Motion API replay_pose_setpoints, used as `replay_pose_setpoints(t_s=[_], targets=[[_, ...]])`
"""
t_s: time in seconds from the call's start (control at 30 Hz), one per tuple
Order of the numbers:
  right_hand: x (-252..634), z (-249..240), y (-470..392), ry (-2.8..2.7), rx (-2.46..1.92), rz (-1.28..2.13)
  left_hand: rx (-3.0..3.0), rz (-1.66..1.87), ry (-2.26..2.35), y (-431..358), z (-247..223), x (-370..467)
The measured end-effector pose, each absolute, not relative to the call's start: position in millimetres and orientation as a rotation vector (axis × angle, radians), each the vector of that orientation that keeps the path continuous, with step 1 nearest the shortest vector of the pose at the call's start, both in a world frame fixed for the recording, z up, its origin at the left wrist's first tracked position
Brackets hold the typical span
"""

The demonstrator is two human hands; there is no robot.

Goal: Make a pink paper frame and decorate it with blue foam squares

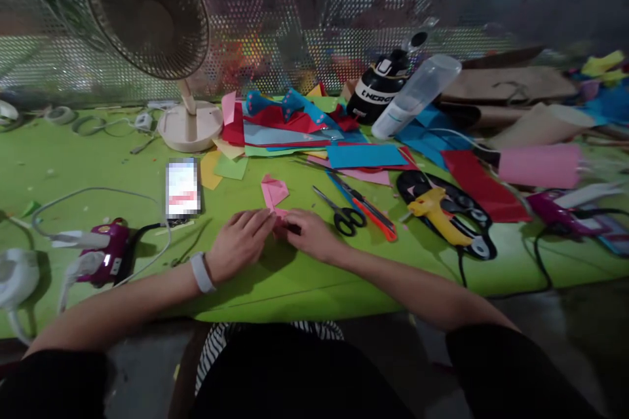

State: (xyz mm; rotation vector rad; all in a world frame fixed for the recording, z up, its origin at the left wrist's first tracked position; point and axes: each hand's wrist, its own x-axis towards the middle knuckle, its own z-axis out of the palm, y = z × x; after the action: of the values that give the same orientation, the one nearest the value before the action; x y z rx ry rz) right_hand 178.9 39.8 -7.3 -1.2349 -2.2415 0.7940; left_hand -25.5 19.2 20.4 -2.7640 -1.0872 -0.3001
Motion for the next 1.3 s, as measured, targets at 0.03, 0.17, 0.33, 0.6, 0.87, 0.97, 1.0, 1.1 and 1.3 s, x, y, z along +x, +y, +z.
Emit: replay_pose_setpoints(t_s=[0.03, 0.17, 0.33, 0.6, 0.87, 0.97, 1.0, 1.1, 1.3], targets=[[178.8, -6.4, 39.7, -2.25, -1.235, 0.772, -2.734, -0.318, -1.063, 15.6, 18.0, -23.6], [179.1, -5.5, 39.1, -2.259, -1.216, 0.729, -2.637, -0.367, -1.056, 6.3, 16.1, -18.1], [180.8, -6.5, 38.5, -2.255, -1.212, 0.71, -2.697, -0.302, -0.995, -3.4, 17.4, -18.4], [186.2, -2.7, 40.9, -2.279, -1.133, 0.767, -2.723, -0.26, -0.88, -9.6, 14.6, -12.5], [193.2, 2.5, 40.1, -2.177, -1.09, 0.872, -2.736, -0.305, -0.9, -11.7, 7.5, -11.2], [197.9, 7.2, 41.0, -2.052, -1.163, 0.816, -2.771, -0.332, -0.918, -9.5, 4.9, -11.2], [199.7, 7.8, 42.4, -2.027, -1.179, 0.758, -2.789, -0.325, -0.927, -8.6, 5.0, -11.0], [204.6, 4.6, 49.0, -2.09, -1.151, 0.545, -2.84, -0.262, -0.976, -6.0, 7.9, -10.3], [207.4, -12.3, 55.4, -2.572, -1.032, 0.461, -2.918, -0.209, -1.072, -4.7, 7.2, -11.9]])
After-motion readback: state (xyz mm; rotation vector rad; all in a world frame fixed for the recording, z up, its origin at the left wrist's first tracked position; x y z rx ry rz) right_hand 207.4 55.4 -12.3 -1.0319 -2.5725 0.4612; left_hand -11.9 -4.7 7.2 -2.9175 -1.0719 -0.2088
